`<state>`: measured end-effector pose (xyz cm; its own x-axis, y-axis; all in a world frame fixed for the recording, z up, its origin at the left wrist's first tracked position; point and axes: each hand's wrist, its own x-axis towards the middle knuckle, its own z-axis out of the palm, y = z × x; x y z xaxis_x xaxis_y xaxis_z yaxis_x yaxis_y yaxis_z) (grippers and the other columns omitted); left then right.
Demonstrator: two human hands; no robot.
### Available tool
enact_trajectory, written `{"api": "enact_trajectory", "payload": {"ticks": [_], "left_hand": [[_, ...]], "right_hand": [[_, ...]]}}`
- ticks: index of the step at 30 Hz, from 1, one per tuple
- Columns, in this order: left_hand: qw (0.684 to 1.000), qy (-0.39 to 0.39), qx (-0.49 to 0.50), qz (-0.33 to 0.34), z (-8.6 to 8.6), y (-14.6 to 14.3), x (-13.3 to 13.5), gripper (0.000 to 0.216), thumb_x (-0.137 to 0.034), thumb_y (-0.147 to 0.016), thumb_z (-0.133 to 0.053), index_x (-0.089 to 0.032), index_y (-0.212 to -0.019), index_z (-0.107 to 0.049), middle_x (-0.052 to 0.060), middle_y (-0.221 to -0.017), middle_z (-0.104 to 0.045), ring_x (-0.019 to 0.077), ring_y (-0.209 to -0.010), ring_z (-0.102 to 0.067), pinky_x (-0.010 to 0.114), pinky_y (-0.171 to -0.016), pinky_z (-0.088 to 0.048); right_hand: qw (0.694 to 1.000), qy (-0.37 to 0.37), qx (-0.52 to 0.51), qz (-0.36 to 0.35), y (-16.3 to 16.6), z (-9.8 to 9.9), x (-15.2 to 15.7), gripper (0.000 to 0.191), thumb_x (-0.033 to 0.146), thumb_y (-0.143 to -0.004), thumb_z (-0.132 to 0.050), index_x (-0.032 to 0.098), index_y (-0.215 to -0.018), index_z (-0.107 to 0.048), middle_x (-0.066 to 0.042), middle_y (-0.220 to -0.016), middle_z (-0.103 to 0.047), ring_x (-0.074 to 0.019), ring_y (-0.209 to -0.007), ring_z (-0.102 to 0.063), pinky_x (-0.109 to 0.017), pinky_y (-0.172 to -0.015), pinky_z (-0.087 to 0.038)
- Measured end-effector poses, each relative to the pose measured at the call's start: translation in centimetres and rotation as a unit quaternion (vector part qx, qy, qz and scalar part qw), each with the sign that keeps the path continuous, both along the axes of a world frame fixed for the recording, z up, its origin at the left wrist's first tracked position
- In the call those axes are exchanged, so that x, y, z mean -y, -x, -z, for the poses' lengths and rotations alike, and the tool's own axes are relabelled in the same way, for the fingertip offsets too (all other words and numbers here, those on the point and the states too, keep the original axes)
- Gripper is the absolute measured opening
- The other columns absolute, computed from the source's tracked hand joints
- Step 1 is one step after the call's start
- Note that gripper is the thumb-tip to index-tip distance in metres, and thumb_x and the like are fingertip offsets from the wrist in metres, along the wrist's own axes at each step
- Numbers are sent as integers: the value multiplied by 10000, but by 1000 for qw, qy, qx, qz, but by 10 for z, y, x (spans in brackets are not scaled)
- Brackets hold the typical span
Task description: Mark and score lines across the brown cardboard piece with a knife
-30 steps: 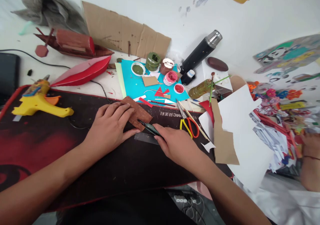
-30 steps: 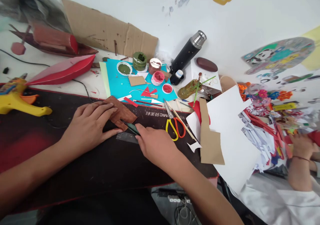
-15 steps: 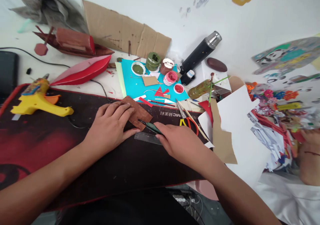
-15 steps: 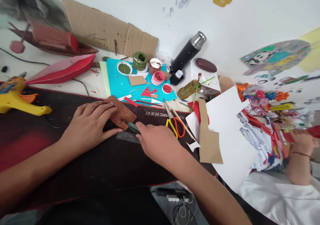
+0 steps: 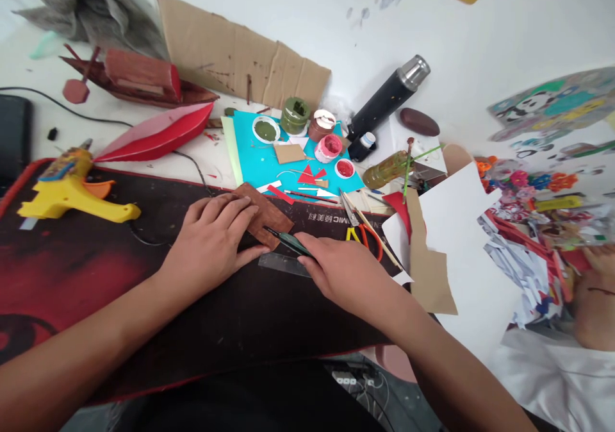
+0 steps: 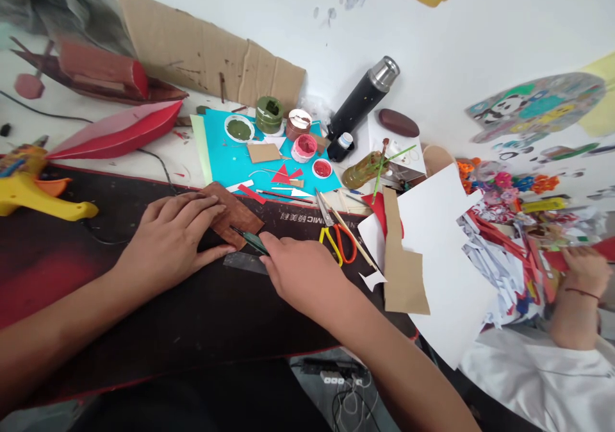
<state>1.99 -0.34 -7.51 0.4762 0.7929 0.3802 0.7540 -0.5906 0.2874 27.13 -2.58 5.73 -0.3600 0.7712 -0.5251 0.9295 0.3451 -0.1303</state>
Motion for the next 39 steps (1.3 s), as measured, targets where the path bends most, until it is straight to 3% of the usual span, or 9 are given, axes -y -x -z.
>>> {"api": "enact_trajectory", "payload": {"ticks": [8,18,39], "left_hand": [[1000,9,-5,-3,-1,1,0,681,-630,-1081,-629,-166,-1578,-606,234,-1510,-723,472,-1409,-643,644,-1149,-470],[999,41,17,-8,-1,0,1,711,-621,-1043,-694,-191,-1604,-611,223,-1513,-723,496,-1408,-640,673,-1161,-463],[999,33,0,-3,-1,1,1,699,-647,-1068,-634,-172,-1580,-614,245,-1511,-722,504,-1405,-645,683,-1149,-474]], "right_hand": [[1000,19,7,5,1,-1,-2,476,311,-1207,-526,199,-1670,-548,-148,-1352,-833,-322,-1134,-834,-398,-859,-598],[999,33,19,6,4,-1,-4,450,306,-1215,-502,200,-1650,-550,-137,-1319,-835,-318,-1134,-830,-369,-820,-552],[995,18,93,-36,16,-7,-1,435,314,-1234,-418,182,-1629,-541,-128,-1092,-822,-275,-883,-816,-334,-642,-465]]}}
